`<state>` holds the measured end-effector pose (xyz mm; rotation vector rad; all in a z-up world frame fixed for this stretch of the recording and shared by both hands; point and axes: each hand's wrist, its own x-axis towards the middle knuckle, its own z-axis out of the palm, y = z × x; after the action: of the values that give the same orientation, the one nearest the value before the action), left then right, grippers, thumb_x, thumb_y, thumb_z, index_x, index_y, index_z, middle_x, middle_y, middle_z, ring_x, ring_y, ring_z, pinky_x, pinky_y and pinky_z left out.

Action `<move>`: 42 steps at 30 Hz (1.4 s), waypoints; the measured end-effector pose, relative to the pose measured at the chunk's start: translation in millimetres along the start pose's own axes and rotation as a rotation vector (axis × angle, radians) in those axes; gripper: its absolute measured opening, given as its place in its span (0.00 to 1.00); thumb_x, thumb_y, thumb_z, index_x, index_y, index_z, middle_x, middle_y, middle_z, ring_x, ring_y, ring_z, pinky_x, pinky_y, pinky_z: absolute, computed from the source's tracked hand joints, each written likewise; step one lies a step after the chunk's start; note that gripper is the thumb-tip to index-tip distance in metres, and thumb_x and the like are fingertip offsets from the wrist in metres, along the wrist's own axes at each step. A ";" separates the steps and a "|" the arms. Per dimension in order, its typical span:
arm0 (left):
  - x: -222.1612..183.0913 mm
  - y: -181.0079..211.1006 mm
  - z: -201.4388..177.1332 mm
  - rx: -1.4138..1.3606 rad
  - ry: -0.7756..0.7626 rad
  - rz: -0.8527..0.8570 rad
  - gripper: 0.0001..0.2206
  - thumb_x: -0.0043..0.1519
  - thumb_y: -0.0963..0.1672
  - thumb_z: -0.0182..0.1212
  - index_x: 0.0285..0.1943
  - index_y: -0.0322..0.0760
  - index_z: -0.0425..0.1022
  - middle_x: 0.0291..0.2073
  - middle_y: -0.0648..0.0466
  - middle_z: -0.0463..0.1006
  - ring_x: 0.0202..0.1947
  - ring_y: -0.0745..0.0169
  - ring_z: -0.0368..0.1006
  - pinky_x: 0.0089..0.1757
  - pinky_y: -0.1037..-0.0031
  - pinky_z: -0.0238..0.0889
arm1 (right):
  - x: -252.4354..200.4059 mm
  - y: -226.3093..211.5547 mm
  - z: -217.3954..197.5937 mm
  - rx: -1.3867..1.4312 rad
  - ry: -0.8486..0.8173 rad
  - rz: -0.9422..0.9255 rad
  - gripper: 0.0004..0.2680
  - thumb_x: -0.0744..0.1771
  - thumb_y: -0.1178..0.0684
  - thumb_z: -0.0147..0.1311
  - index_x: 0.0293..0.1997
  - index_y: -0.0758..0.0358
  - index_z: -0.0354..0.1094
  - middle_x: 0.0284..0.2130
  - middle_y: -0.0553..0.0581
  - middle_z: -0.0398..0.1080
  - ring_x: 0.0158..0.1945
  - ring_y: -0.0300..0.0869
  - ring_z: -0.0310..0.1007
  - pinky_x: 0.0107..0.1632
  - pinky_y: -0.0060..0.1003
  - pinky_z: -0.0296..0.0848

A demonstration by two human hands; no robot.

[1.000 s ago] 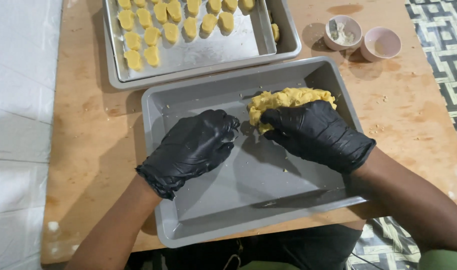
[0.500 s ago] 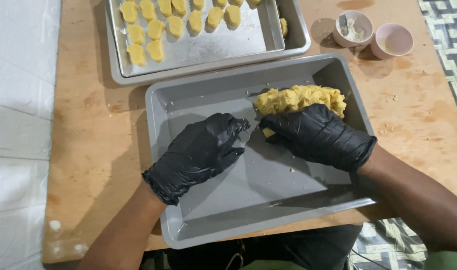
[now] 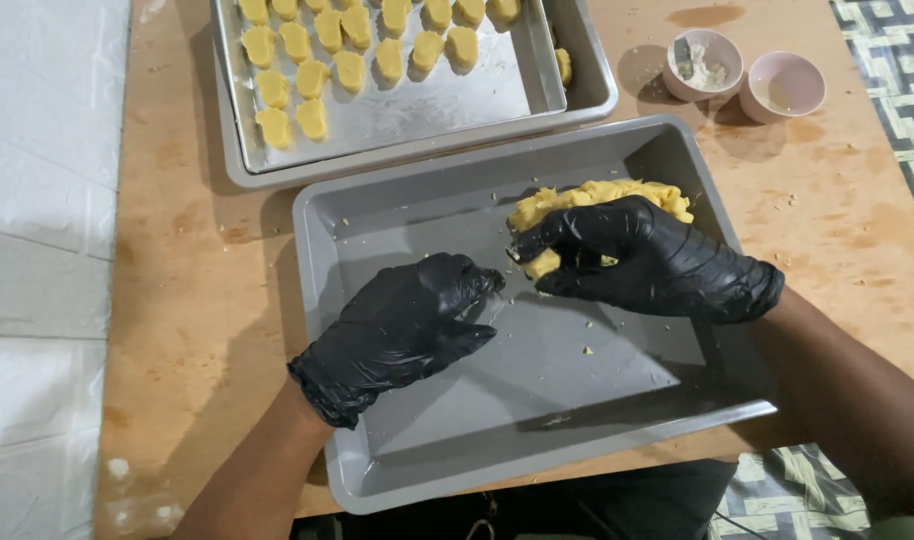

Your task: Portioning and shaping dough into small pieces using hands and a circular cutter on a tray.

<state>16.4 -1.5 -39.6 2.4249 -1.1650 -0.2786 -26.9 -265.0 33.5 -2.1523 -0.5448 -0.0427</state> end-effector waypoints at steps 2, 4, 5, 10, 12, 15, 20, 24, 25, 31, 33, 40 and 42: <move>-2.2 -3.1 6.6 0.002 0.083 0.063 0.28 0.61 0.57 0.65 0.66 0.44 0.69 0.49 0.46 0.75 0.48 0.47 0.76 0.47 0.61 0.71 | -3.7 4.8 -0.5 0.101 -0.126 0.079 0.10 0.62 0.53 0.68 0.46 0.57 0.79 0.32 0.53 0.83 0.35 0.41 0.84 0.41 0.36 0.81; -2.1 -4.4 13.5 -0.006 0.124 0.097 0.29 0.61 0.57 0.65 0.67 0.44 0.69 0.49 0.46 0.75 0.49 0.48 0.76 0.48 0.61 0.70 | -1.8 5.5 0.9 0.091 -0.213 0.096 0.11 0.62 0.54 0.68 0.48 0.57 0.78 0.30 0.55 0.82 0.31 0.42 0.84 0.36 0.37 0.82; -1.2 -4.7 17.3 -0.009 0.166 0.133 0.29 0.61 0.56 0.66 0.67 0.43 0.69 0.50 0.45 0.75 0.51 0.48 0.75 0.49 0.62 0.69 | -1.4 5.9 1.0 0.079 -0.296 0.109 0.12 0.62 0.54 0.68 0.49 0.57 0.78 0.27 0.57 0.82 0.27 0.43 0.83 0.31 0.39 0.82; -5.7 -1.3 11.9 -0.013 0.150 0.153 0.29 0.61 0.57 0.66 0.66 0.42 0.71 0.49 0.45 0.76 0.50 0.48 0.75 0.50 0.62 0.67 | -15.7 16.8 13.2 -0.209 -0.285 -0.005 0.14 0.64 0.46 0.65 0.54 0.52 0.75 0.32 0.57 0.80 0.35 0.50 0.82 0.39 0.48 0.79; -5.1 -6.7 9.8 0.006 0.061 0.116 0.29 0.61 0.58 0.64 0.65 0.43 0.72 0.47 0.46 0.77 0.48 0.47 0.76 0.48 0.60 0.68 | -13.9 20.1 12.8 -0.335 -0.271 -0.070 0.15 0.65 0.43 0.64 0.56 0.49 0.74 0.34 0.57 0.80 0.39 0.53 0.82 0.43 0.52 0.78; -7.6 -14.3 19.8 -0.005 0.207 0.197 0.28 0.62 0.55 0.68 0.67 0.44 0.70 0.54 0.46 0.75 0.56 0.50 0.73 0.54 0.64 0.67 | -14.2 20.9 10.9 -0.417 -0.210 -0.226 0.09 0.66 0.43 0.61 0.49 0.47 0.77 0.35 0.48 0.78 0.39 0.48 0.80 0.38 0.46 0.78; -7.8 0.4 0.6 -0.096 0.073 0.078 0.26 0.62 0.56 0.66 0.62 0.41 0.74 0.45 0.44 0.77 0.48 0.45 0.76 0.46 0.60 0.69 | -6.7 11.8 4.3 -0.343 -0.120 -0.190 0.12 0.67 0.50 0.61 0.55 0.60 0.73 0.42 0.60 0.78 0.47 0.57 0.79 0.47 0.52 0.78; 0.9 -2.8 -9.7 -0.053 -0.038 0.053 0.23 0.60 0.59 0.62 0.58 0.52 0.75 0.43 0.56 0.79 0.47 0.54 0.77 0.46 0.66 0.70 | -8.6 7.0 11.1 -0.243 -0.108 -0.110 0.13 0.66 0.52 0.63 0.57 0.58 0.73 0.42 0.58 0.78 0.47 0.54 0.80 0.49 0.49 0.78; 2.2 -1.8 -13.1 -0.047 -0.037 0.052 0.23 0.60 0.59 0.62 0.58 0.50 0.75 0.43 0.55 0.79 0.46 0.53 0.77 0.46 0.66 0.70 | -6.5 5.5 11.0 -0.184 -0.092 -0.062 0.15 0.65 0.53 0.64 0.58 0.57 0.73 0.43 0.57 0.79 0.47 0.52 0.80 0.51 0.47 0.78; -1.1 2.3 -6.5 -0.035 -0.042 0.025 0.25 0.60 0.59 0.63 0.59 0.46 0.74 0.43 0.50 0.78 0.45 0.49 0.76 0.45 0.64 0.68 | -0.2 -4.6 6.2 -0.155 -0.079 -0.056 0.13 0.64 0.57 0.67 0.54 0.63 0.76 0.45 0.64 0.78 0.49 0.58 0.79 0.51 0.53 0.77; -1.1 -0.8 0.7 -0.027 -0.034 0.014 0.25 0.60 0.59 0.63 0.59 0.48 0.74 0.43 0.50 0.78 0.46 0.51 0.76 0.46 0.65 0.68 | -0.9 -2.1 5.3 -0.147 -0.116 -0.085 0.12 0.64 0.58 0.66 0.51 0.64 0.76 0.45 0.67 0.77 0.49 0.61 0.78 0.52 0.54 0.76; -6.1 -3.8 5.0 -0.046 0.166 0.206 0.22 0.63 0.54 0.65 0.60 0.40 0.74 0.48 0.46 0.79 0.48 0.45 0.78 0.46 0.58 0.71 | -7.8 11.8 5.9 -0.220 -0.116 -0.142 0.12 0.66 0.56 0.63 0.55 0.62 0.74 0.48 0.63 0.78 0.52 0.58 0.79 0.55 0.50 0.75; -9.1 -7.7 10.3 -0.062 0.345 0.389 0.17 0.65 0.48 0.67 0.59 0.37 0.76 0.50 0.47 0.81 0.47 0.44 0.79 0.47 0.56 0.73 | -7.2 11.8 5.7 -0.310 -0.125 -0.230 0.14 0.67 0.54 0.63 0.59 0.61 0.73 0.53 0.60 0.77 0.55 0.55 0.78 0.59 0.47 0.74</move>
<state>12.3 6.8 -52.4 2.0306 -1.3995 0.2117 -29.6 -269.2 19.5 -2.3920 -0.9079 -0.1270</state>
